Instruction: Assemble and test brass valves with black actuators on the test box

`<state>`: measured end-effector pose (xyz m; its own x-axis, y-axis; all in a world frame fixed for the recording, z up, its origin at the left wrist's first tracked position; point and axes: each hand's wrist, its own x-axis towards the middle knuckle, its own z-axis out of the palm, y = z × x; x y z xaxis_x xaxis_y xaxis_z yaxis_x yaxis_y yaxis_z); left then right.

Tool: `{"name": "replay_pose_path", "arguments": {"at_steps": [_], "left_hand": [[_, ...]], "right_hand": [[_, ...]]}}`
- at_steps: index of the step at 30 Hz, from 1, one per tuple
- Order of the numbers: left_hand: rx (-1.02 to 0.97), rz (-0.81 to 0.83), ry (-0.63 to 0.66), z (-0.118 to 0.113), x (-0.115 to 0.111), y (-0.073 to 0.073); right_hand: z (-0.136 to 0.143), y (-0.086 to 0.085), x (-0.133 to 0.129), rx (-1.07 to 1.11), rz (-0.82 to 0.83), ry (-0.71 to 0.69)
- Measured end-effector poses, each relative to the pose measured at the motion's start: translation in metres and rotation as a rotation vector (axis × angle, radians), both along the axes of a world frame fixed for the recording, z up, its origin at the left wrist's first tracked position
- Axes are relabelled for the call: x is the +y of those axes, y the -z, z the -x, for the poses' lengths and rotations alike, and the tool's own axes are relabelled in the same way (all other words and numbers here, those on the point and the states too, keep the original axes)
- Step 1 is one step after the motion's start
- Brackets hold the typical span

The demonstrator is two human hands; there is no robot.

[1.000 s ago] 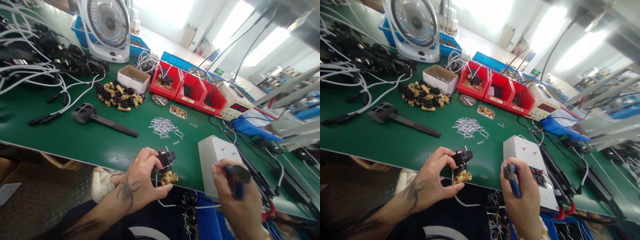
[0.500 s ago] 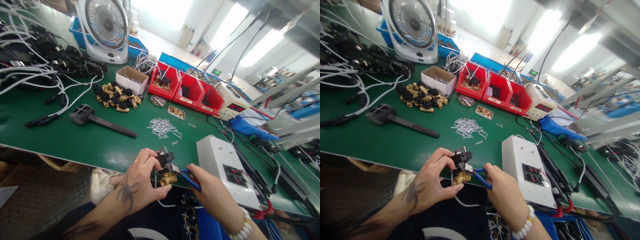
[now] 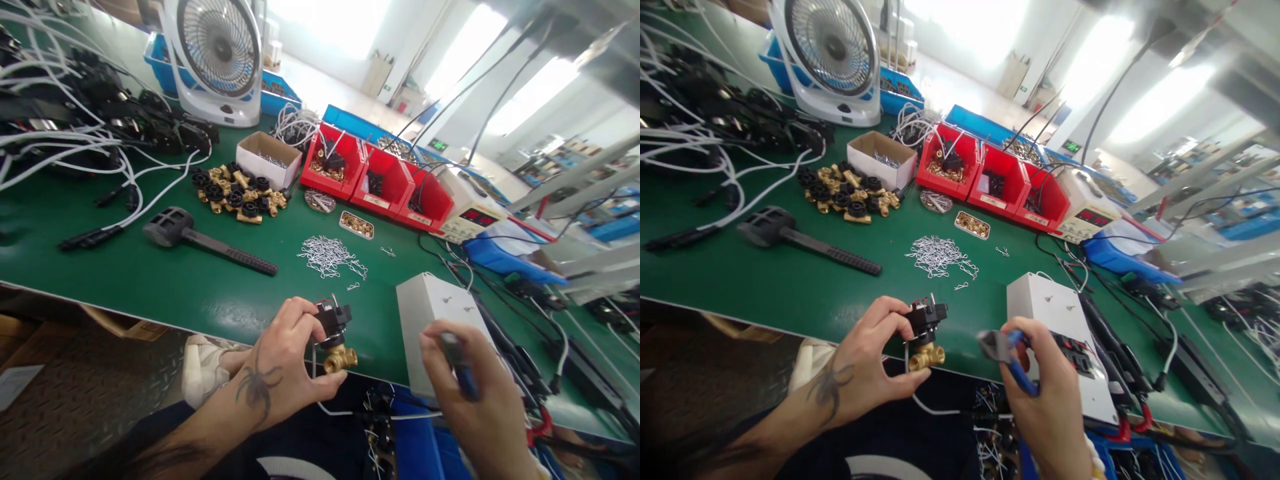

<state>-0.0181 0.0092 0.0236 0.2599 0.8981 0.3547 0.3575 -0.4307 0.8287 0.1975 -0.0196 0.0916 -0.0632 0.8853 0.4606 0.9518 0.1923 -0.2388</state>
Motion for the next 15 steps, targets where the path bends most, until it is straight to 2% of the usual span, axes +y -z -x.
{"name": "replay_pose_path", "arguments": {"at_steps": [2, 6, 8, 11, 12, 15], "left_hand": [[0.007, -0.009, -0.004, -0.0001, 0.0002, 0.0008], [0.011, -0.023, -0.010, -0.0003, 0.0011, 0.0017], [0.006, -0.014, -0.003, -0.0004, 0.0012, 0.0012], [-0.004, -0.011, 0.000, -0.0007, 0.0009, 0.0002], [-0.004, -0.017, -0.001, -0.0009, 0.0008, 0.0001], [0.013, -0.037, -0.003, -0.0010, 0.0003, 0.0004]], "right_hand": [[0.0006, 0.0029, -0.0006, 0.003, -0.021, 0.004], [-0.0004, 0.0057, 0.0019, -0.174, 0.316, -0.198], [-0.0014, 0.0019, 0.0014, -0.124, 0.245, -0.160], [-0.0019, -0.0013, -0.0009, 0.019, -0.021, -0.012], [-0.0019, -0.0004, -0.0010, 0.013, -0.012, -0.010], [-0.0021, 0.0032, 0.0019, -0.150, 0.288, -0.139]]}}
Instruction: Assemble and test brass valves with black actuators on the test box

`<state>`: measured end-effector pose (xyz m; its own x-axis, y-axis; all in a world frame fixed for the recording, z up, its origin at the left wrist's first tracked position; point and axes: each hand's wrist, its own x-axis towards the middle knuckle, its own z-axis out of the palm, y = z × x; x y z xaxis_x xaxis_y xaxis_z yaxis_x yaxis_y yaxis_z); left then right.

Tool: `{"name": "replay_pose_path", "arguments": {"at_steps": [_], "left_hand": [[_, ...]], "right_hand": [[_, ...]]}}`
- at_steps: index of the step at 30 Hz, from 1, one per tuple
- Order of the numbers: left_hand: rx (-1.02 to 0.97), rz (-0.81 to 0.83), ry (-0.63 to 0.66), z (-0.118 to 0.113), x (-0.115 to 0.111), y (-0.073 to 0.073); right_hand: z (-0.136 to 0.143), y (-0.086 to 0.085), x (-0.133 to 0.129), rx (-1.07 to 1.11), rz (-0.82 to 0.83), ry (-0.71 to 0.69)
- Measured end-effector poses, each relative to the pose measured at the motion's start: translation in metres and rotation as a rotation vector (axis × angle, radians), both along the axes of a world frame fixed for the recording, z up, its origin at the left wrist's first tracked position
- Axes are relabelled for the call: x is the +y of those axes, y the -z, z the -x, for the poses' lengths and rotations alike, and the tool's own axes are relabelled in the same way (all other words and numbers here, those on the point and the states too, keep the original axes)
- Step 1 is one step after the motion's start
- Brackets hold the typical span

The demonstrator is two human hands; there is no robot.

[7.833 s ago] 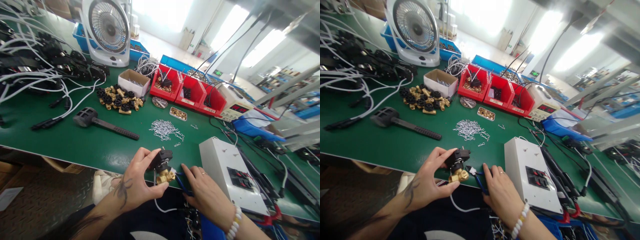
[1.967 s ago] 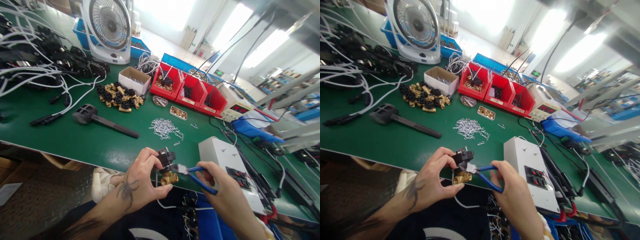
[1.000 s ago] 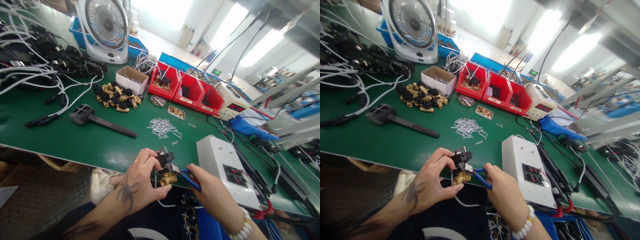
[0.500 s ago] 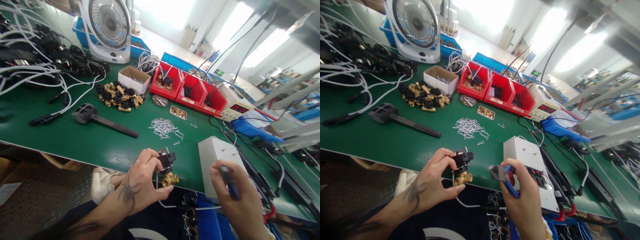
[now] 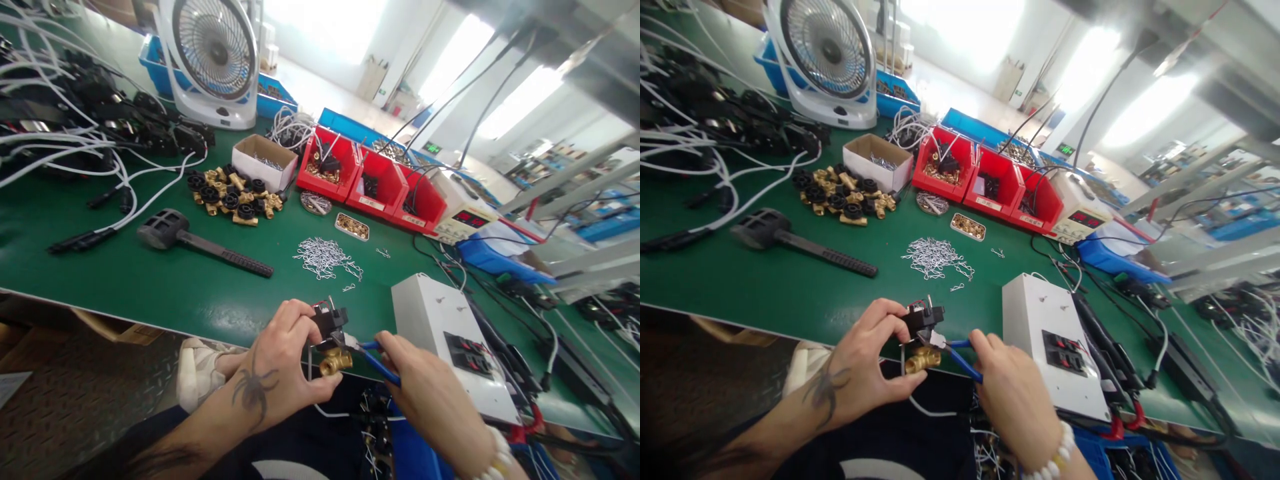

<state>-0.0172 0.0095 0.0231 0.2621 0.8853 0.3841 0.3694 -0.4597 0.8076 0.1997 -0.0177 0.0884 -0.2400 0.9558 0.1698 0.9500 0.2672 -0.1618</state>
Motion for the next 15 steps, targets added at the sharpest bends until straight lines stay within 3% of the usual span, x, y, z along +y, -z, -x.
{"name": "replay_pose_path", "arguments": {"at_steps": [2, 6, 7, 12, 15], "left_hand": [[0.004, 0.003, 0.000, 0.000, 0.000, 0.000], [-0.013, 0.017, 0.002, 0.001, 0.000, 0.001], [-0.015, 0.015, 0.000, 0.001, 0.000, 0.001], [-0.003, -0.015, 0.006, -0.002, 0.002, 0.003], [-0.014, -0.015, 0.005, -0.002, 0.001, 0.004]], "right_hand": [[0.000, -0.001, 0.002, -0.050, 0.063, -0.045], [0.001, -0.006, 0.000, 0.136, -0.324, 0.130], [0.002, -0.005, 0.000, 0.151, -0.357, 0.142], [0.003, 0.007, -0.001, -0.053, -0.010, -0.112], [0.002, 0.004, 0.000, 0.080, -0.105, -0.007]]}}
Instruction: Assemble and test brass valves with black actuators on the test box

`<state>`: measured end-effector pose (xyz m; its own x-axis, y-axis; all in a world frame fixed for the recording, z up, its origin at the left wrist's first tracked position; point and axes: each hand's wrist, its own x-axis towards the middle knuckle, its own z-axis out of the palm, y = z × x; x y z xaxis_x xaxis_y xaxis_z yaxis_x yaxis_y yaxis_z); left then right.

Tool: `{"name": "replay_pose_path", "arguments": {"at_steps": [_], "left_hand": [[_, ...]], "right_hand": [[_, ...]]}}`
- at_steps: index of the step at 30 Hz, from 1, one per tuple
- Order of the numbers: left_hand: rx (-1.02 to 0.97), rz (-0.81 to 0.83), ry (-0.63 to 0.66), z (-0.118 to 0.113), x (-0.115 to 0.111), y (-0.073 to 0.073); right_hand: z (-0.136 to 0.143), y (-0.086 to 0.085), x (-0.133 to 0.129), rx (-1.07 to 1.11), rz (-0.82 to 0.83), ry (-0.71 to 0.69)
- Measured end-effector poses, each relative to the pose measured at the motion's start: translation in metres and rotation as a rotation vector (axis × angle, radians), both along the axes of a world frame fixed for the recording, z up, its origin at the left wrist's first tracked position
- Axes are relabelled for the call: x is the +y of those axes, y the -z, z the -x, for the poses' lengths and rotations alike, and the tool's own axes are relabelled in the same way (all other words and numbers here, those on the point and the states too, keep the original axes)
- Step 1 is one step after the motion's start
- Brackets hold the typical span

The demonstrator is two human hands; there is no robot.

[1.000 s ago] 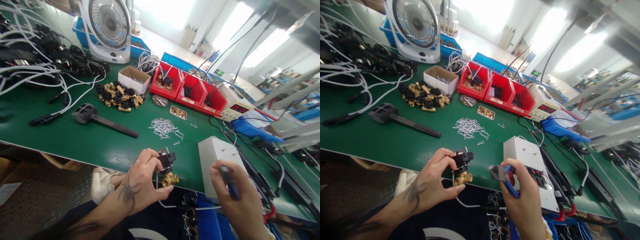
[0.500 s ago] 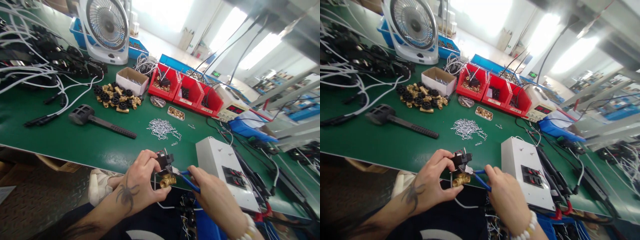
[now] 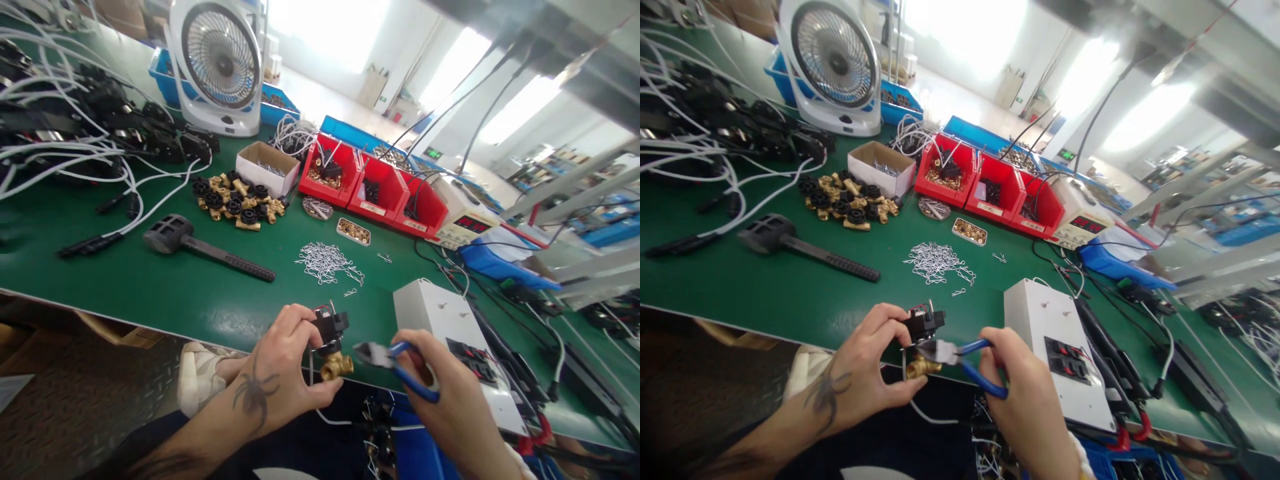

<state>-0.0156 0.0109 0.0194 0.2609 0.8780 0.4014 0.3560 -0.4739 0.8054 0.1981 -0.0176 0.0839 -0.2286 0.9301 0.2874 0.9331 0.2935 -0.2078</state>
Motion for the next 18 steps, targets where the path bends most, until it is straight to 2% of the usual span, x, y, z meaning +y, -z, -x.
{"name": "replay_pose_path", "arguments": {"at_steps": [2, 3, 7, 10, 12, 15, 18], "left_hand": [[-0.009, 0.010, -0.008, 0.001, -0.001, 0.000], [-0.013, 0.011, -0.010, 0.002, -0.001, 0.000], [-0.017, 0.003, -0.010, 0.002, -0.001, 0.000], [-0.019, 0.015, -0.007, 0.001, -0.002, 0.001], [-0.024, 0.024, -0.001, 0.001, -0.002, 0.004], [-0.043, -0.001, 0.027, 0.001, -0.003, 0.010], [-0.062, -0.041, 0.040, 0.001, -0.003, 0.013]], "right_hand": [[-0.002, -0.001, 0.000, 0.081, -0.049, 0.068], [-0.003, 0.000, 0.000, 0.062, -0.024, 0.068], [-0.005, 0.004, 0.001, -0.098, 0.233, -0.024], [-0.001, 0.001, 0.003, 0.100, 0.293, -0.015], [0.004, 0.001, 0.003, 0.254, 0.375, -0.096], [0.013, 0.007, 0.005, 0.368, 0.499, -0.241], [0.017, 0.016, 0.009, 0.419, 0.516, -0.286]]}}
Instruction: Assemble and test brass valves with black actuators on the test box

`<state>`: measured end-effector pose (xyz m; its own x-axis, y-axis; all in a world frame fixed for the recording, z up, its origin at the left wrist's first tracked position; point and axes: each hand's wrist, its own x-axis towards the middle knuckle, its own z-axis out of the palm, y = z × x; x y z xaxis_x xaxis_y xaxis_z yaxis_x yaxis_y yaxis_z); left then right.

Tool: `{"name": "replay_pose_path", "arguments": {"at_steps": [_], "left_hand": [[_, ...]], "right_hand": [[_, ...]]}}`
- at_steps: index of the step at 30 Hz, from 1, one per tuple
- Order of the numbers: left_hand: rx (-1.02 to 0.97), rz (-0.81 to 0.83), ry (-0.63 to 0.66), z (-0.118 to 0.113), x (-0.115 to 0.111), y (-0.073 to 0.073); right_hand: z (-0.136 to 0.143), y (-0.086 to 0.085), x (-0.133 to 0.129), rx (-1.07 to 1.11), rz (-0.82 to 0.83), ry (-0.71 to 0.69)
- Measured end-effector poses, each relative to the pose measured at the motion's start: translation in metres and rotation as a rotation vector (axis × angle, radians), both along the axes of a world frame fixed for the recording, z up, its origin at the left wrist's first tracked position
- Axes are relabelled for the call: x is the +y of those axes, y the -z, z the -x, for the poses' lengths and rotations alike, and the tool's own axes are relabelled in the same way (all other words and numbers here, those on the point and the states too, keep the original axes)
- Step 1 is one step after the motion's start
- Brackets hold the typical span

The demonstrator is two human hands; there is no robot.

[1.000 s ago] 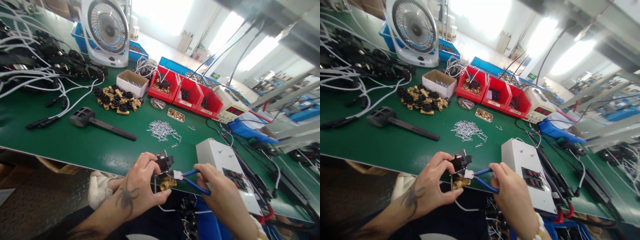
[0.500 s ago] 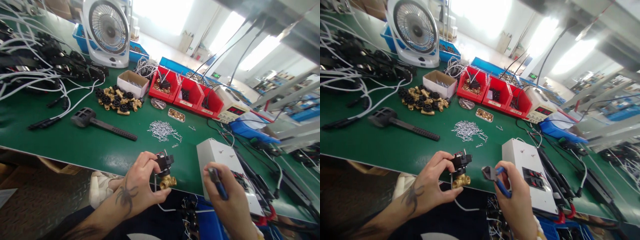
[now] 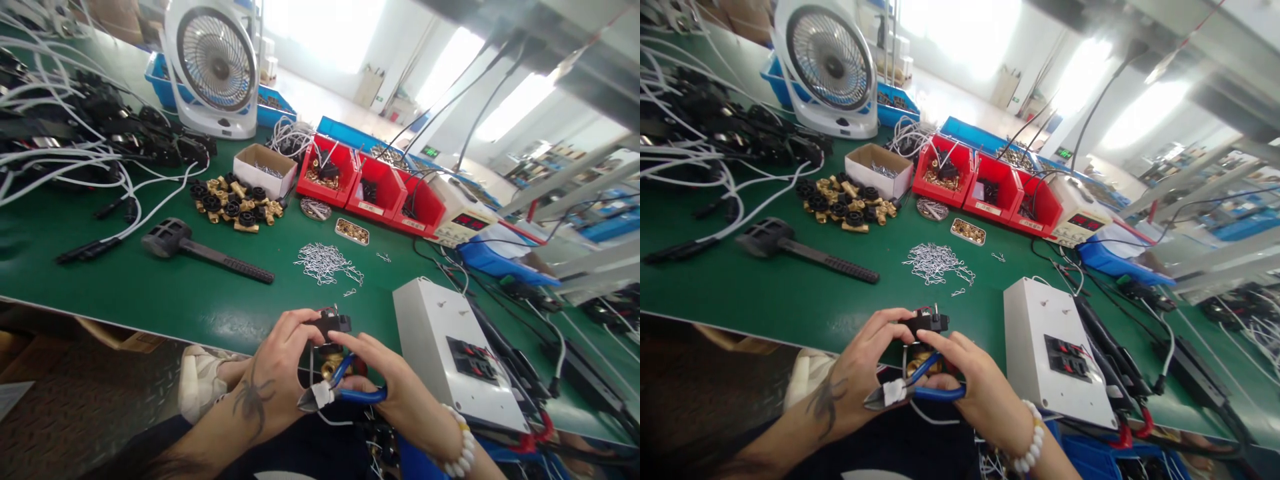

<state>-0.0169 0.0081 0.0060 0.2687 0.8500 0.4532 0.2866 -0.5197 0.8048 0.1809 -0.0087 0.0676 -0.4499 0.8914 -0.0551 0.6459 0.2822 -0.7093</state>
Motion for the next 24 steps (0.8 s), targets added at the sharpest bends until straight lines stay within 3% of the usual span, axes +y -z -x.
{"name": "replay_pose_path", "arguments": {"at_steps": [9, 16, 19, 23, 24], "left_hand": [[-0.042, 0.043, -0.039, 0.002, -0.003, -0.010], [-0.053, 0.007, -0.044, 0.001, -0.006, -0.007], [-0.072, 0.013, -0.043, 0.001, -0.005, -0.007], [-0.069, 0.043, -0.052, 0.001, -0.005, -0.010], [-0.073, 0.043, -0.060, 0.001, -0.006, -0.010]], "right_hand": [[-0.001, 0.004, 0.008, 0.074, -0.104, -0.076], [0.002, 0.001, 0.005, 0.033, -0.153, -0.074], [-0.003, -0.010, 0.000, 0.005, -0.206, 0.067], [-0.014, -0.012, -0.010, -0.065, -0.490, 0.508], [-0.016, -0.009, -0.013, -0.107, -0.523, 0.556]]}}
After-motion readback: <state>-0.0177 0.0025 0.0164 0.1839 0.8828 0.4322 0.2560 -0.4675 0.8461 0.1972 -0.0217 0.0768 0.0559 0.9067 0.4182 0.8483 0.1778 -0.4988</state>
